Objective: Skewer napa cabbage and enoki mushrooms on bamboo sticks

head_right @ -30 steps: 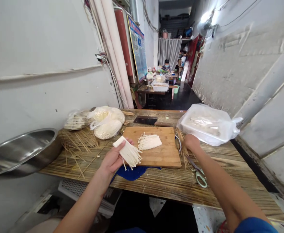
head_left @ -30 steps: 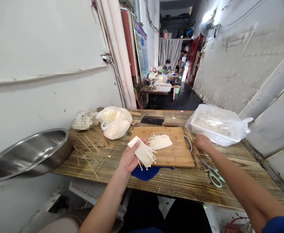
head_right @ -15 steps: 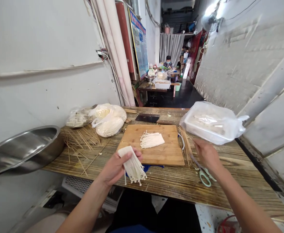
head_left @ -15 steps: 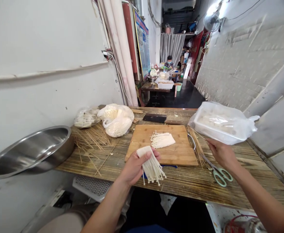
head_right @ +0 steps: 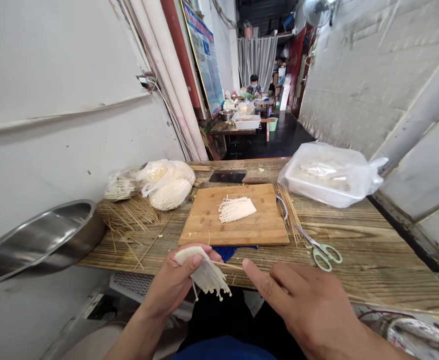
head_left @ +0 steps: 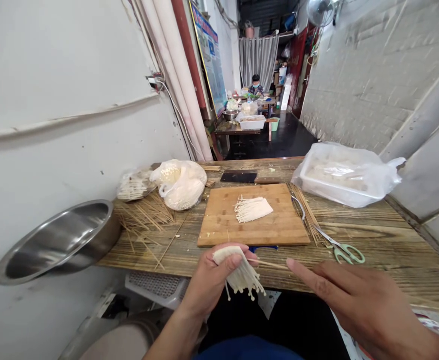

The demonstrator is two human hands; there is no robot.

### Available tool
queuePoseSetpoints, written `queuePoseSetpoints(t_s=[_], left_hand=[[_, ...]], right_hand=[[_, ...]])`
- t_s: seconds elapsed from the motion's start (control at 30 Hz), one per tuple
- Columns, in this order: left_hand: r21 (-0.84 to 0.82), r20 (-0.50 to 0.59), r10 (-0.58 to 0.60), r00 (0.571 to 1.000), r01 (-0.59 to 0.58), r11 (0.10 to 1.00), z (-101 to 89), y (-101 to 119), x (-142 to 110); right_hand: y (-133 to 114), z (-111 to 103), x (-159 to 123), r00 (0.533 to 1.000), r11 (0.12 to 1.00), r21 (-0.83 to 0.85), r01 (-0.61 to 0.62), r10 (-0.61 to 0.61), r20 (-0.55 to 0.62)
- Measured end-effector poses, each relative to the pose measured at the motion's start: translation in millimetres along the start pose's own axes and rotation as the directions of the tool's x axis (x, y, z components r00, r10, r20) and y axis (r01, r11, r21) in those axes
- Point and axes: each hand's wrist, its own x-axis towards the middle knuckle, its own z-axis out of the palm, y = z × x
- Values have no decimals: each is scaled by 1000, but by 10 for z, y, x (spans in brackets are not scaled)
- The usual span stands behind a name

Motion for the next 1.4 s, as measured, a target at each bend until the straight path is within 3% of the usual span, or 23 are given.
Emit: queuePoseSetpoints(t_s=[0.4, 0.57, 0.8, 1.0, 1.23, 1.4], left_hand=[[62, 31, -10, 999, 8, 998, 49, 67, -5], [45, 65, 1, 998, -4, 999, 32, 38, 2], [73, 85, -5, 996, -2, 997, 27, 33, 0], [148, 117, 51, 992, -68, 987, -7, 3, -11], [340, 135, 134, 982, -173, 924, 102, 39, -190], [296, 326, 70, 943, -172, 940, 167, -130, -418]], right_hand=[[-1, 75, -93, 999, 998, -61, -34, 35, 22], [-24, -6, 14, 999, 1000, -6, -22, 22, -39], [-42, -65, 58, 999, 999, 42, -14, 15, -32], [-43, -20, -7, 999, 999, 29, -24, 25, -34], [-81, -18, -253, 999, 997, 68, -33, 31, 31], [-276, 14, -568, 979, 962, 263, -74, 20, 205]])
